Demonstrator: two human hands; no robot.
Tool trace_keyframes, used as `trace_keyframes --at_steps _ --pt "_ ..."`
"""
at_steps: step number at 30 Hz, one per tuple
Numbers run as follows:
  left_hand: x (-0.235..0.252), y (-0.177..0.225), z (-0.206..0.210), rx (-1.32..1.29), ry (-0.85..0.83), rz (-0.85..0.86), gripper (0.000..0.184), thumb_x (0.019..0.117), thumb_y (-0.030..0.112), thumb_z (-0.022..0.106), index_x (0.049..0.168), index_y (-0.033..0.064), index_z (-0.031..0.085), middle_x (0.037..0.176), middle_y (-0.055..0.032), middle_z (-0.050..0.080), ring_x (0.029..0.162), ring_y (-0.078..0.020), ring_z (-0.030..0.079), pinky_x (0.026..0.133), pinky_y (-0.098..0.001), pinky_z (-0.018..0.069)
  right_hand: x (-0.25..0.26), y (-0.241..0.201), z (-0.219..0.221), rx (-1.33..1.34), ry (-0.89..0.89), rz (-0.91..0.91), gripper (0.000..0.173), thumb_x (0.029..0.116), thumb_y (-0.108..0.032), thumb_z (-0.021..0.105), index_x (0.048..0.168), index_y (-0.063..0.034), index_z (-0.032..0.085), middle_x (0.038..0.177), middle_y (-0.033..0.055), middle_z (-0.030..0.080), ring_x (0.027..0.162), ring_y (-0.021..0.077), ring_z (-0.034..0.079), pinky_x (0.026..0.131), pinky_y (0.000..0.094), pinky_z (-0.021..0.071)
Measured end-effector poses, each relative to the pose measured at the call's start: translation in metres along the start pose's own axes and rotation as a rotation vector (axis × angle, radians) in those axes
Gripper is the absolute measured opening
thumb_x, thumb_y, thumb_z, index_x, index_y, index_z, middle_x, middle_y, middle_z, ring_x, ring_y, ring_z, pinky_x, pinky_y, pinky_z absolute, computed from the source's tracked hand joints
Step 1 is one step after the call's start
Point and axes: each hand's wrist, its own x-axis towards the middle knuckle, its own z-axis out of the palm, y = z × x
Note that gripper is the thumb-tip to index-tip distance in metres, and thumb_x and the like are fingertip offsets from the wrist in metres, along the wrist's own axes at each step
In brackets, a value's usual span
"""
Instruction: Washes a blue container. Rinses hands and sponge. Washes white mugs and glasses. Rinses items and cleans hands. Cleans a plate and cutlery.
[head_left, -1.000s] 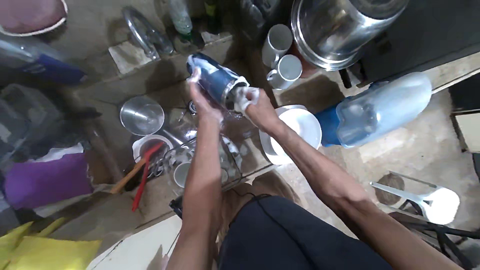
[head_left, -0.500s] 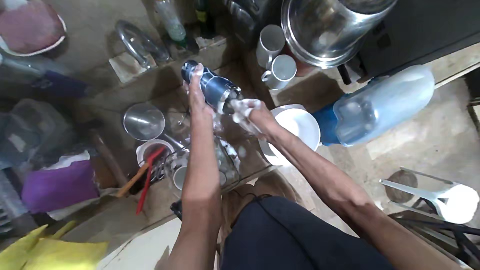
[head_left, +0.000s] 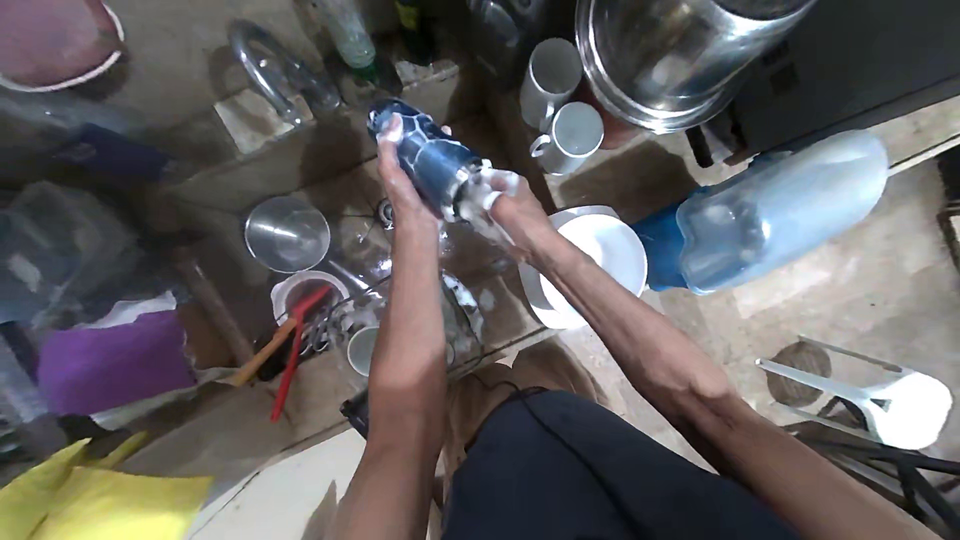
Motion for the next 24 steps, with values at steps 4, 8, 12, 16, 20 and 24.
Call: trace_keyframes --at_steps 4,8,12,16,20,24 --pt "-0.011 0.003 0.0 0.234 0.158 -0.098 0.06 0.1015 0.035 0.055 0.155 0.0194 0.033 0.138 -0.0134 0.057 0.121 -0.0297 0.062 0.094 -0.0538 0.0571 0.008 0.017 -0.016 -0.734 0.033 -0.382 0.017 0.0976 -0.012 0.059 0.103 -0.0029 0.073 0.092 0.0119 0.072 0.085 0.0229 0.069 0.08 0.0433 0.0575" --pt "-0.02 -0.011 0.019 0.433 0.436 -0.124 0.103 0.0862 0.051 0.079 0.162 0.0184 0.017 0.149 -0.0152 0.05 0.129 -0.0272 0.058 0.1 -0.05 0.0561 0.011 0.03 0.003 -1.198 0.026 -0.498 0.023 0.0987 -0.015 0.058 0.102 0.0006 0.073 0.095 0.0223 0.072 0.087 0.042 0.072 0.073 0.0592 0.0567" --pt "-0.01 -0.012 0.004 0.328 0.347 -0.188 0.067 0.0925 0.04 0.073 0.147 0.0127 0.045 0.126 -0.0137 0.065 0.111 -0.0254 0.067 0.09 -0.0478 0.0593 0.007 0.019 0.004 -0.502 -0.027 -0.176 0.019 0.1 -0.012 0.057 0.108 -0.0012 0.071 0.094 0.0117 0.07 0.086 0.0203 0.067 0.079 0.0403 0.0569" --pt "-0.01 -0.006 -0.009 0.217 0.26 -0.234 0.042 0.0986 0.038 0.062 0.131 0.0127 0.056 0.112 -0.011 0.068 0.101 -0.0242 0.069 0.084 -0.0478 0.0598 -0.009 0.02 -0.02 -0.105 -0.071 0.053 0.02 0.101 -0.021 0.058 0.107 -0.006 0.069 0.078 0.0032 0.063 0.061 0.0108 0.055 0.055 0.0305 0.0488" --pt "-0.018 -0.016 0.0 0.213 0.304 -0.247 0.037 0.0997 0.037 0.06 0.128 0.0136 0.057 0.108 -0.0091 0.067 0.095 -0.0219 0.068 0.079 -0.045 0.06 0.003 0.016 -0.014 -0.071 -0.072 0.059 0.019 0.1009 -0.014 0.056 0.113 -0.0033 0.066 0.081 0.0044 0.062 0.059 0.0106 0.054 0.052 0.0277 0.0473" --pt "-0.006 -0.007 -0.013 0.185 0.281 -0.166 0.037 0.1008 0.038 0.058 0.127 0.012 0.057 0.107 -0.01 0.068 0.095 -0.0221 0.069 0.08 -0.0451 0.0601 -0.011 0.012 -0.015 -0.191 -0.084 -0.016 0.018 0.1004 -0.016 0.056 0.103 -0.0061 0.07 0.077 0.0026 0.063 0.062 0.0107 0.057 0.056 0.0307 0.0497"
